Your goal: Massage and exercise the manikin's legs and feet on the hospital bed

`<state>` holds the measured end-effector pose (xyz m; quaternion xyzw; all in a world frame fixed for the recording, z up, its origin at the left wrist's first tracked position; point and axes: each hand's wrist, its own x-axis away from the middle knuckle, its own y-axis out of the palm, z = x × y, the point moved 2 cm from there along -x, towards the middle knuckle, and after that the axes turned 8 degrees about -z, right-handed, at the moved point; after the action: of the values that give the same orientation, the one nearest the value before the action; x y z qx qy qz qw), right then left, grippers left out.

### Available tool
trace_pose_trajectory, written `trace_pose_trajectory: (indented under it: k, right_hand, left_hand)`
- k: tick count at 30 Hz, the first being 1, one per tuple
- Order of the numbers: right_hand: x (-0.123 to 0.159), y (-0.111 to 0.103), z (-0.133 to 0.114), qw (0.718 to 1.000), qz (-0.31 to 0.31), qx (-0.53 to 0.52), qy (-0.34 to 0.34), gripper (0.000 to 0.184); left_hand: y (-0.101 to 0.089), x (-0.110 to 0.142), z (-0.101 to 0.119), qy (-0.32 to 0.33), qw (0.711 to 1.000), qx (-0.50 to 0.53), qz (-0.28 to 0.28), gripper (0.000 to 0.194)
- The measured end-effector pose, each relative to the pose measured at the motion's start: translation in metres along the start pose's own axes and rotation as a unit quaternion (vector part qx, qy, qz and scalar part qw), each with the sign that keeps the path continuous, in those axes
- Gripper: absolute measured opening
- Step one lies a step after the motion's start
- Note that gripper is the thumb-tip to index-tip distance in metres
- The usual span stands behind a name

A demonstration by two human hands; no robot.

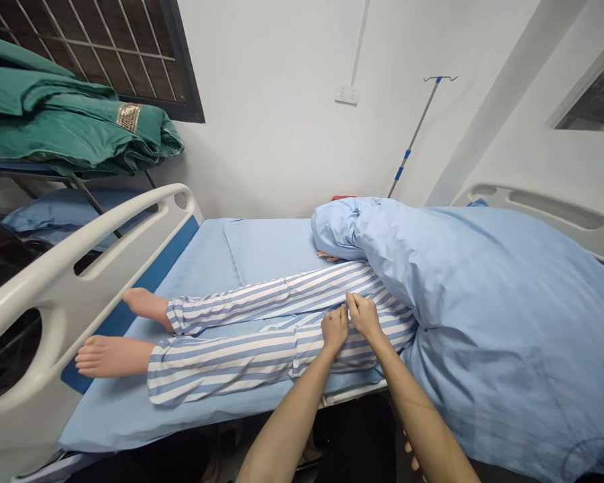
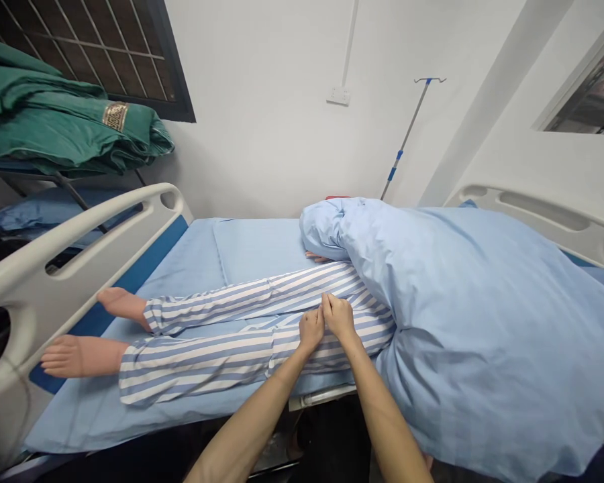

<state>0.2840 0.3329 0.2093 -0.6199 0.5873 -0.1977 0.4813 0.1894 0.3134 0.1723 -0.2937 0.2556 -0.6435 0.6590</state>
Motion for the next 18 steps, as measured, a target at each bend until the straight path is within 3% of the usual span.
trace_pose_trajectory:
  k: [7,14,18]
  right_hand:
    - [0.024,0.045,0.028,0.993,0.015,0.08,0.085,0.05]
    - [0.019,0.036,0.028,0.992,0.058,-0.016,0.111,0.052]
    - [0.018,0.03,0.026,0.983,0.104,-0.097,0.117,0.052]
  left_hand:
    - [0.005,0.0,-0.001,0.002,1.0,0.007,0.009,0.052]
    - [-0.001,0.002,0.003,-0.007,1.0,0.026,-0.003,0.048]
    - [-0.017,-0.011,0.014,-0.021,0.993,0.108,0.052,0.053]
